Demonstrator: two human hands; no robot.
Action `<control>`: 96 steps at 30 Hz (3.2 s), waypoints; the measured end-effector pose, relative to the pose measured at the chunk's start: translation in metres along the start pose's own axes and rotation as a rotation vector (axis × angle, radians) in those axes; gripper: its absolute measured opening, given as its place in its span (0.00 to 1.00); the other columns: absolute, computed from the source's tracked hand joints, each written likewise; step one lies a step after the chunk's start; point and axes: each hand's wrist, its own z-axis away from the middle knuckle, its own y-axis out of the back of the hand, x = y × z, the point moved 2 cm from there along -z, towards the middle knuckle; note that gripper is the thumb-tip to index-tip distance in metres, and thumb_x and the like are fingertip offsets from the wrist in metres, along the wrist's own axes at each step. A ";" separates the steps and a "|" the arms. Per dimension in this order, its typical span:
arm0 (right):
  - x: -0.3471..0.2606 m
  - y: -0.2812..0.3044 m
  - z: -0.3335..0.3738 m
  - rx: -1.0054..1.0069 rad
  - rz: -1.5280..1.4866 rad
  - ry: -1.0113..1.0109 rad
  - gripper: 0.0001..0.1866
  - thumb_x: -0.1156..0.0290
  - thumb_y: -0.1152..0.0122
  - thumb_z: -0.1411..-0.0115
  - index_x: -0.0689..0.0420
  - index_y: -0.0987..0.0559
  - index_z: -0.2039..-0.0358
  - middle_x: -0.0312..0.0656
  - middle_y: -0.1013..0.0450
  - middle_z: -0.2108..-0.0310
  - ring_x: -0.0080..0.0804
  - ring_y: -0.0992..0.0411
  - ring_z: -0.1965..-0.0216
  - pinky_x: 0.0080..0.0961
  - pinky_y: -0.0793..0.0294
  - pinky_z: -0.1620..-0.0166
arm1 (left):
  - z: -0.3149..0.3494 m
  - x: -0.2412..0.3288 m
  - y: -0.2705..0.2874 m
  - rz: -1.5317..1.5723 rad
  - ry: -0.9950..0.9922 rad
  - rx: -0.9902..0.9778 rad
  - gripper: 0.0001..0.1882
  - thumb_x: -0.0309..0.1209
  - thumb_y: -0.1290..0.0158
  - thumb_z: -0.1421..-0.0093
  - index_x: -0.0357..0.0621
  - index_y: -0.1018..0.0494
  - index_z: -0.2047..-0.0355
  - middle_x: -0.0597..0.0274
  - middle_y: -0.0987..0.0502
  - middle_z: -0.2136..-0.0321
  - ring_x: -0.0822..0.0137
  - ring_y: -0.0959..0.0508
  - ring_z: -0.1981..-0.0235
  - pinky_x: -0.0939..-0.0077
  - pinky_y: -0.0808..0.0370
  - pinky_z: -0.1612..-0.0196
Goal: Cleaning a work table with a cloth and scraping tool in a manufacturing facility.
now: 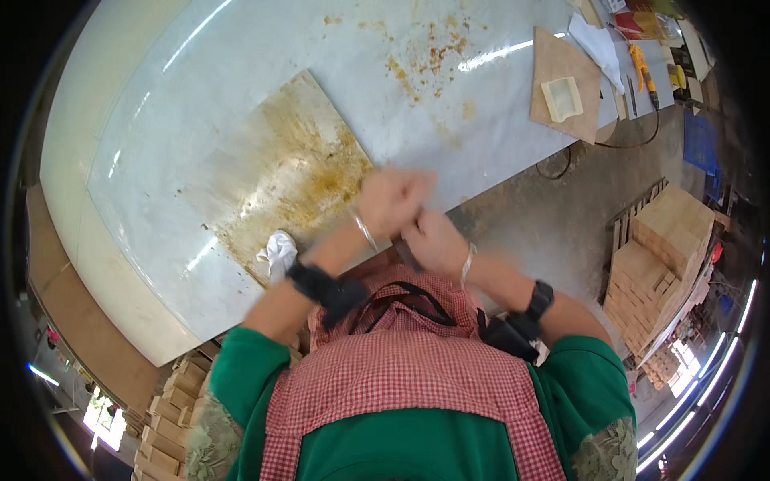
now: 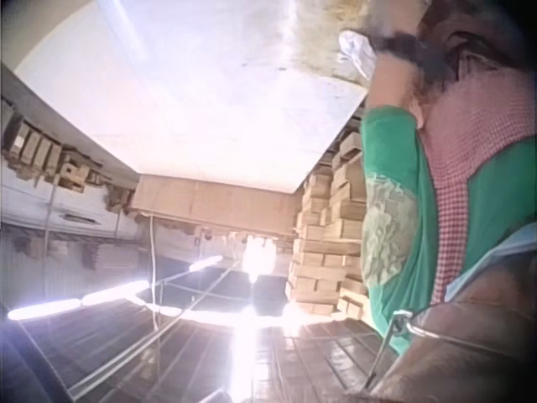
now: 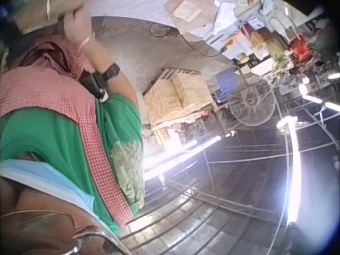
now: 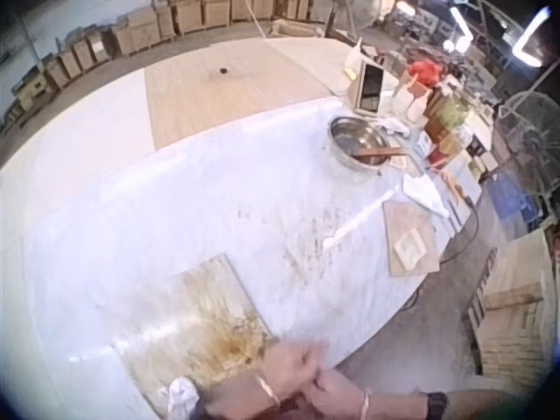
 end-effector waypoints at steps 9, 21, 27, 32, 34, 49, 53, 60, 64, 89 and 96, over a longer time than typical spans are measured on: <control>-0.021 0.008 -0.022 -0.004 -0.074 0.103 0.16 0.69 0.57 0.45 0.70 0.28 0.65 0.58 0.28 0.71 0.52 0.28 0.68 0.37 0.31 0.64 | -0.011 -0.006 0.013 0.005 -0.133 0.180 0.19 0.40 0.52 0.45 0.42 0.31 0.87 0.52 0.32 0.87 0.55 0.30 0.86 0.68 0.32 0.81; 0.026 -0.005 0.030 -0.094 -0.072 0.082 0.14 0.71 0.56 0.46 0.70 0.28 0.67 0.56 0.29 0.74 0.45 0.28 0.69 0.33 0.30 0.64 | 0.033 0.008 -0.030 0.058 -0.176 0.074 0.19 0.39 0.52 0.45 0.42 0.33 0.88 0.54 0.32 0.89 0.55 0.30 0.86 0.67 0.34 0.82; -0.020 0.010 -0.051 0.046 -0.121 0.305 0.18 0.64 0.58 0.42 0.67 0.27 0.73 0.58 0.32 0.81 0.50 0.28 0.74 0.40 0.31 0.68 | -0.036 -0.008 0.040 -0.053 -0.197 0.147 0.15 0.38 0.51 0.46 0.44 0.28 0.85 0.51 0.30 0.87 0.53 0.28 0.85 0.67 0.32 0.80; 0.007 -0.006 -0.019 -0.025 -0.048 0.329 0.17 0.65 0.59 0.41 0.65 0.29 0.61 0.59 0.29 0.67 0.50 0.29 0.62 0.37 0.32 0.58 | 0.001 -0.014 0.004 -0.144 -0.183 0.124 0.13 0.38 0.51 0.48 0.45 0.28 0.85 0.52 0.30 0.86 0.55 0.28 0.85 0.67 0.32 0.81; 0.026 -0.012 -0.012 0.036 -0.046 0.479 0.18 0.65 0.60 0.40 0.63 0.31 0.56 0.58 0.31 0.60 0.51 0.32 0.57 0.36 0.34 0.53 | 0.009 -0.004 -0.001 -0.013 -0.264 0.163 0.13 0.37 0.51 0.48 0.45 0.28 0.85 0.53 0.30 0.86 0.56 0.28 0.85 0.67 0.32 0.81; 0.040 0.035 0.018 0.090 -0.141 0.024 0.16 0.66 0.55 0.46 0.69 0.28 0.75 0.47 0.31 0.81 0.34 0.33 0.78 0.30 0.33 0.72 | -0.025 0.025 -0.040 0.095 -0.319 -0.016 0.15 0.36 0.52 0.47 0.45 0.32 0.88 0.57 0.31 0.87 0.55 0.29 0.84 0.65 0.33 0.80; 0.055 0.060 0.015 0.221 -0.268 -0.019 0.16 0.65 0.55 0.45 0.68 0.28 0.77 0.42 0.33 0.83 0.27 0.35 0.81 0.27 0.35 0.76 | -0.056 0.033 -0.067 0.129 -0.407 0.020 0.16 0.39 0.53 0.47 0.44 0.31 0.86 0.55 0.30 0.87 0.55 0.29 0.84 0.66 0.33 0.80; 0.005 0.139 -0.089 0.059 -0.588 -0.001 0.12 0.63 0.53 0.41 0.58 0.27 0.70 0.28 0.37 0.83 0.15 0.41 0.82 0.16 0.41 0.80 | -0.182 0.038 0.002 -0.089 -0.238 0.042 0.19 0.44 0.52 0.48 0.43 0.30 0.87 0.54 0.29 0.87 0.55 0.28 0.84 0.67 0.32 0.80; 0.044 0.136 -0.049 0.123 -0.244 0.137 0.19 0.62 0.58 0.40 0.67 0.27 0.67 0.43 0.29 0.78 0.30 0.32 0.75 0.29 0.33 0.71 | -0.135 0.051 -0.057 -0.076 -0.325 0.042 0.17 0.42 0.52 0.48 0.44 0.30 0.86 0.55 0.29 0.86 0.55 0.27 0.84 0.66 0.32 0.81; 0.029 0.189 -0.043 0.147 0.310 0.230 0.26 0.58 0.50 0.44 0.64 0.36 0.53 0.49 0.31 0.75 0.45 0.30 0.72 0.39 0.31 0.71 | -0.174 0.060 -0.057 0.157 -0.134 0.138 0.17 0.40 0.49 0.47 0.41 0.32 0.87 0.57 0.32 0.89 0.60 0.32 0.87 0.71 0.36 0.81; 0.016 0.194 -0.048 0.355 0.809 0.441 0.31 0.58 0.48 0.47 0.56 0.42 0.45 0.53 0.35 0.63 0.49 0.29 0.72 0.40 0.29 0.71 | -0.153 0.072 -0.030 0.413 -0.098 0.511 0.07 0.30 0.52 0.45 0.40 0.33 0.69 0.57 0.30 0.69 0.64 0.30 0.72 0.75 0.33 0.69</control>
